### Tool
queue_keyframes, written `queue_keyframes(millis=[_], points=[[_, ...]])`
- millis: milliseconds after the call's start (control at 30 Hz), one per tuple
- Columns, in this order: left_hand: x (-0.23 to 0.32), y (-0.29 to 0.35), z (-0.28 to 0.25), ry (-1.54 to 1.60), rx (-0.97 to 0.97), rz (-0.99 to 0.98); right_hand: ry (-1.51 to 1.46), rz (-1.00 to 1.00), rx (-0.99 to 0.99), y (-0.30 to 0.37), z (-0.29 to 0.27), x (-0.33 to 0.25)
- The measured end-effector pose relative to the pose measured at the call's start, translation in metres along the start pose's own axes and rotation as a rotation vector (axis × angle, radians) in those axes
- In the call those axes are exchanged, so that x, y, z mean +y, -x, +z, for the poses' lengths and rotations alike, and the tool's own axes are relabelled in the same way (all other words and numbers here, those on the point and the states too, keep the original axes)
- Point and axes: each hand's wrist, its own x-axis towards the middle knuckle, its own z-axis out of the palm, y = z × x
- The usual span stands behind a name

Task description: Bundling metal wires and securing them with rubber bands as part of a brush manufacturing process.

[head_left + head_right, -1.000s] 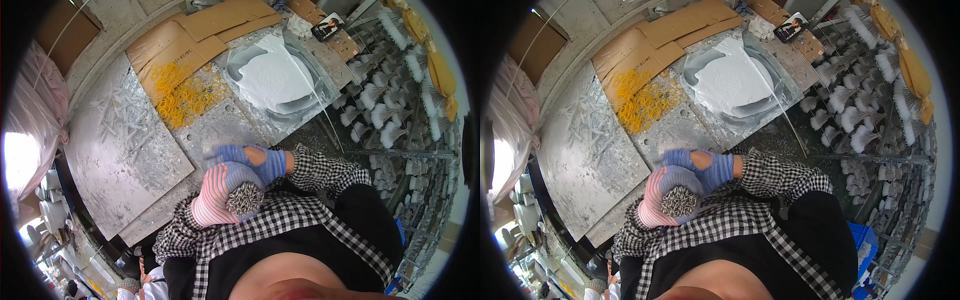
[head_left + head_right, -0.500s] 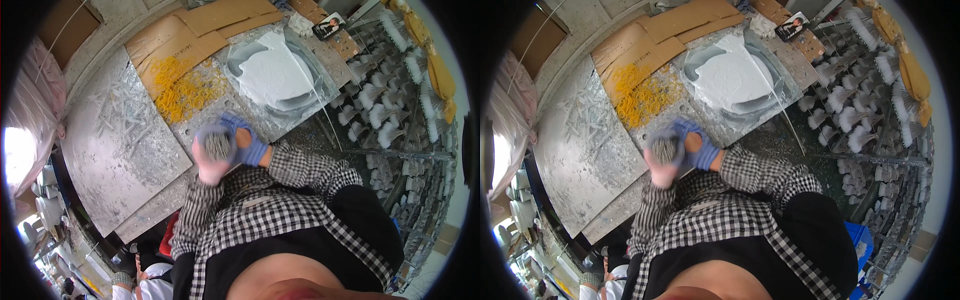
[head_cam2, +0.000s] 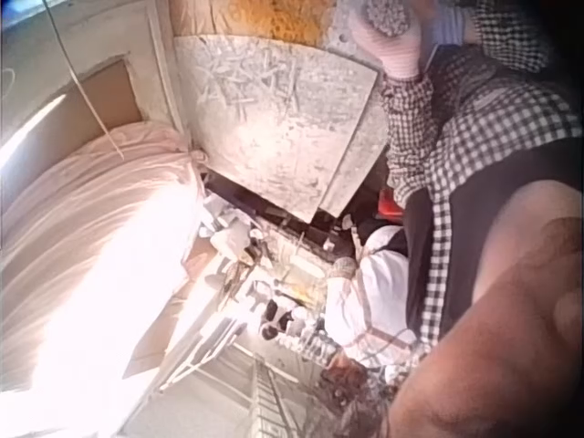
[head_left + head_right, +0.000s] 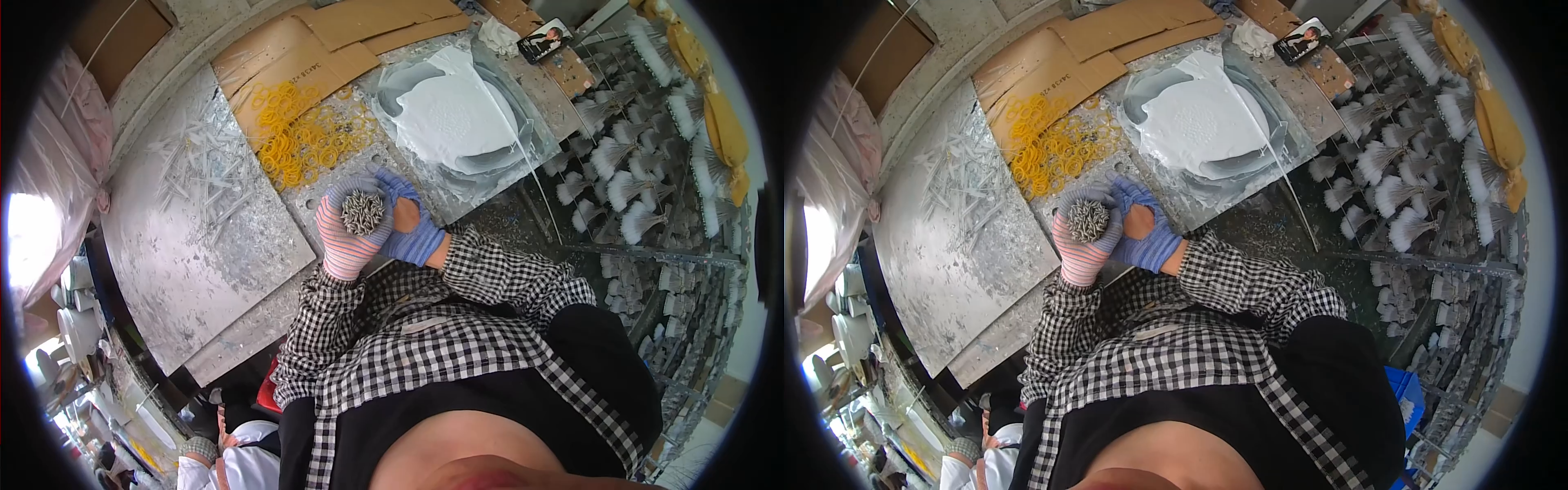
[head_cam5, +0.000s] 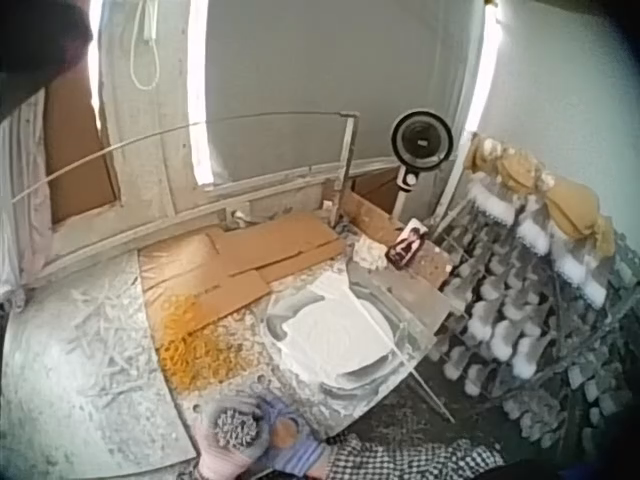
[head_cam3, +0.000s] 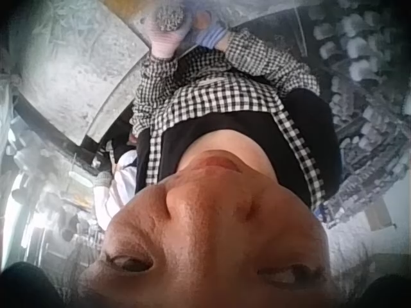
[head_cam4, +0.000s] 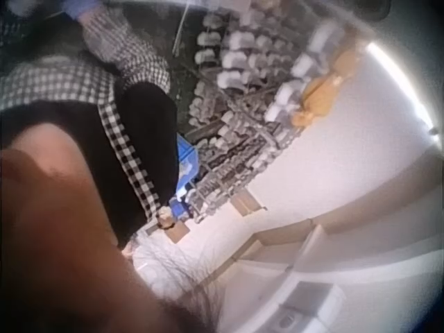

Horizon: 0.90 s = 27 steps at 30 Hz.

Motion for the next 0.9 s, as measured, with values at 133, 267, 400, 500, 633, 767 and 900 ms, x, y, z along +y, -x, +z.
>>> queue_keyframes(millis=[133,267,400,500,633,767,900], points=[[-0.003,-0.004,0.001,-0.134,0.059,0.04,-0.057,0.071,-0.109,-0.008,-0.013,0.0],[-0.024,0.005,-0.003,-0.269,0.044,-0.051,-0.2,-0.193,-0.387,-0.035,-0.08,0.038],[-0.031,0.007,-0.006,-0.23,-0.005,-0.129,-0.026,-0.357,0.08,-0.097,-0.153,0.02],[-0.047,0.009,-0.006,-0.409,0.004,0.135,-0.434,-0.535,0.118,-0.13,-0.164,-0.052],[-0.045,0.011,-0.008,-0.562,-0.039,0.253,0.092,-0.208,-0.567,-0.106,-0.07,-0.08],[-0.04,0.005,-0.011,-0.764,-0.112,0.427,-0.198,-0.612,-0.613,-0.118,-0.096,-0.092],[-0.014,0.003,-0.011,-0.918,-0.126,0.537,-0.952,-0.149,-0.526,-0.152,-0.091,-0.053]])
